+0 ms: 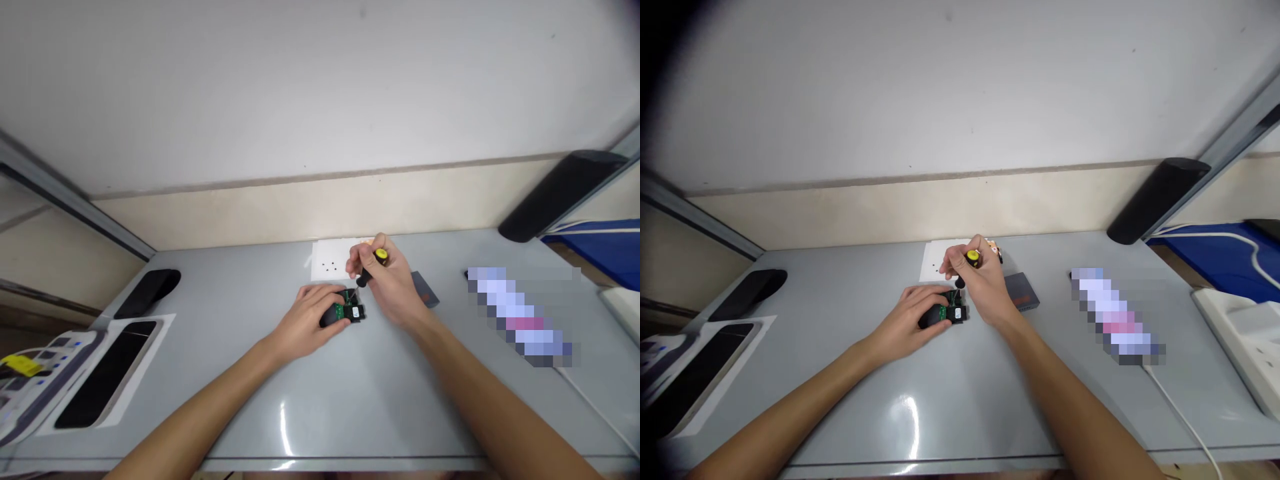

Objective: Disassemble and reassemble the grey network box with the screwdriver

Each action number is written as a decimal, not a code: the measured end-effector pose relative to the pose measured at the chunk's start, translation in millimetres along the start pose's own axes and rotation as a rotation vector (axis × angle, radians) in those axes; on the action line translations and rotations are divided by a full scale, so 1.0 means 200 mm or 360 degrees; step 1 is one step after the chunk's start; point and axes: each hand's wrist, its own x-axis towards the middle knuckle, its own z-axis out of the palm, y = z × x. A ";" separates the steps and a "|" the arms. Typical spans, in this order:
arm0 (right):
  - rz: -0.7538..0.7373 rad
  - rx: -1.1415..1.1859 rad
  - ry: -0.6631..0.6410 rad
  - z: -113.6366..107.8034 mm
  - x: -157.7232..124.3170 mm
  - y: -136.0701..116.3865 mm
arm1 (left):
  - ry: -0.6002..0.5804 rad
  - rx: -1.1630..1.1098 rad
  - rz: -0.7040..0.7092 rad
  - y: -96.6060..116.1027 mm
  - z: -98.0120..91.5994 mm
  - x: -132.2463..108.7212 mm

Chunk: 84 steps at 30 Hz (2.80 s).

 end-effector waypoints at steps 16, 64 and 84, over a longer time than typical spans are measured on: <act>0.0096 0.0124 0.0030 -0.01 0.01 0.00 | 0.0010 0.0007 0.0023 -0.01 0.00 0.00; 0.0129 0.0143 -0.0053 0.01 -0.02 -0.04 | 0.0017 -0.0006 0.0008 0.00 0.00 0.00; 0.0118 -0.0017 0.0016 0.01 -0.02 -0.03 | 0.0032 0.0044 0.0060 -0.01 0.01 -0.01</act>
